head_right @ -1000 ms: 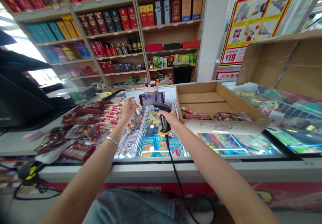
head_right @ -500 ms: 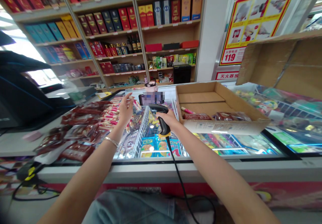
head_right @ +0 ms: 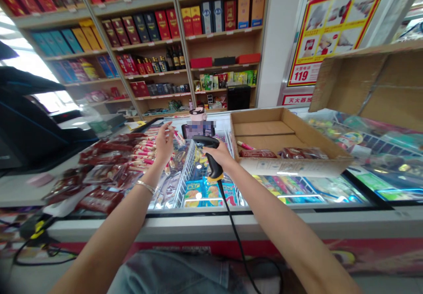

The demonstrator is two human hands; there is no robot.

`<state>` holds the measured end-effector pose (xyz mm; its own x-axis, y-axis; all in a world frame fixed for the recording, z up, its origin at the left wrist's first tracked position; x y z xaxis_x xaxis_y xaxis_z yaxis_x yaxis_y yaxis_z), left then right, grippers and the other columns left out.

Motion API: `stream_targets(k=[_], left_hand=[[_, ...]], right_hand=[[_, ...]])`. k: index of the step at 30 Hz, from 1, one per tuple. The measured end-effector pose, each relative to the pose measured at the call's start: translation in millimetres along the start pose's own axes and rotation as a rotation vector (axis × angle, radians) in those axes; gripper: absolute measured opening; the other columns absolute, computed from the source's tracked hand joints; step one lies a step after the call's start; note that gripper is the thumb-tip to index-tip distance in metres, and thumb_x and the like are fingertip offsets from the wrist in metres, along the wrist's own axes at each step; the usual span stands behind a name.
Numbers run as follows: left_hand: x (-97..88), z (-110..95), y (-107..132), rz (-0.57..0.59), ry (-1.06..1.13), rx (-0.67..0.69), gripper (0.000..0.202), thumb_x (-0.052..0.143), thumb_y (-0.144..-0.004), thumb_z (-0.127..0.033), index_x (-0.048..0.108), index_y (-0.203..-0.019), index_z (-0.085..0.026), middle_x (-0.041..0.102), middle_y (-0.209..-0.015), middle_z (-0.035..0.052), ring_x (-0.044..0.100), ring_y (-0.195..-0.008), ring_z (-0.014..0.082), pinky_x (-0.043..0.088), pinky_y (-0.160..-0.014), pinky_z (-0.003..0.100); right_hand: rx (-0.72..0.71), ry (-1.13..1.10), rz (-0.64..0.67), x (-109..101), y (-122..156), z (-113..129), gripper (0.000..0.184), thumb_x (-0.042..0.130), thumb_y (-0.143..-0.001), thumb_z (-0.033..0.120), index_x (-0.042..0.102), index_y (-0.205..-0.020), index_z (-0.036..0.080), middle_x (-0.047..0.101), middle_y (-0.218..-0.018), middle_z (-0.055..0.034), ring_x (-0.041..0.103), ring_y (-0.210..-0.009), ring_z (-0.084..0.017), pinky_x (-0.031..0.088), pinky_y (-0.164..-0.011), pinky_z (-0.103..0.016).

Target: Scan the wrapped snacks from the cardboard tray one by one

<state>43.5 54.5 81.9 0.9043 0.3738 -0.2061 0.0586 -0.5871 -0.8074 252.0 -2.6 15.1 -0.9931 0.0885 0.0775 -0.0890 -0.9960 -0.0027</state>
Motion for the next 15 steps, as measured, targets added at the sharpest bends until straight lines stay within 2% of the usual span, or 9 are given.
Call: stream_targets(k=[2,4,6,9,12,15], left_hand=[[1.4,-7.4,1.5,0.024,0.011,-0.002,0.025,0.045,-0.088,-0.029,0.054,-0.11,-0.02,0.063,-0.103,0.0074,0.061,-0.091,0.0152,0.051,-0.076,0.027],[4.6,-16.9,3.7,0.053,0.036,-0.001,0.02,0.046,-0.087,-0.028,0.054,-0.103,-0.02,0.063,-0.102,0.0062,0.061,-0.094,0.0148,0.051,-0.077,0.026],[10.2,-26.4,5.5,0.062,0.08,-0.012,0.016,0.047,-0.087,-0.028,0.052,-0.1,-0.02,0.063,-0.101,0.0055,0.062,-0.093,0.014,0.052,-0.079,0.026],[30.6,-41.2,5.8,0.059,0.172,-0.062,0.015,0.05,-0.085,-0.028,0.047,-0.098,-0.02,0.064,-0.1,0.0053,0.065,-0.09,0.0132,0.052,-0.081,0.027],[80.0,-66.9,5.8,0.179,0.277,-0.083,0.017,0.056,-0.082,-0.029,0.046,-0.093,-0.02,0.065,-0.101,0.0054,0.066,-0.084,0.0134,0.053,-0.075,0.026],[145.4,-98.5,11.8,0.384,0.3,-0.039,0.016,0.059,-0.08,-0.029,0.048,-0.087,-0.019,0.067,-0.094,0.005,0.066,-0.079,0.0146,0.052,-0.07,0.026]], right_hand=[[-0.125,-0.002,0.018,-4.5,8.0,26.9,0.037,0.072,-0.061,0.016,0.053,-0.093,0.015,0.062,-0.067,-0.0006,0.058,-0.049,-0.011,0.048,-0.043,-0.019],[-0.229,-0.028,0.02,-21.6,20.7,57.6,0.04,0.074,-0.06,0.018,0.054,-0.095,0.015,0.063,-0.071,-0.0013,0.06,-0.052,-0.012,0.049,-0.044,-0.019],[-0.294,-0.066,-0.034,-57.0,34.2,84.9,0.036,0.073,-0.061,0.018,0.055,-0.092,0.014,0.063,-0.072,-0.0027,0.061,-0.054,-0.013,0.05,-0.045,-0.02],[-0.337,-0.057,-0.241,-138.0,51.1,108.5,0.021,0.069,-0.066,0.013,0.058,-0.084,0.012,0.063,-0.07,-0.0057,0.061,-0.054,-0.013,0.05,-0.045,-0.021],[-0.297,0.008,-0.432,-218.6,60.2,106.0,0.009,0.065,-0.071,0.01,0.06,-0.078,0.013,0.063,-0.068,-0.0077,0.057,-0.048,-0.011,0.047,-0.042,-0.021],[-0.219,0.004,-0.558,-278.5,65.1,88.4,0.006,0.063,-0.075,0.011,0.06,-0.074,0.016,0.062,-0.068,-0.0063,0.055,-0.049,-0.01,0.045,-0.042,-0.02]])
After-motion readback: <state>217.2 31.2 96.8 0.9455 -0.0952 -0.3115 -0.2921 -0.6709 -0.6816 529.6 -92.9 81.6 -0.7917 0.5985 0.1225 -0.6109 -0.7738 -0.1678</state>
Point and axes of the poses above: each hand's wrist, its own y-axis away from the middle knuckle, its own x-axis out of the palm, z = x × y, the point moved 9 cm from there along -y, towards the middle knuckle
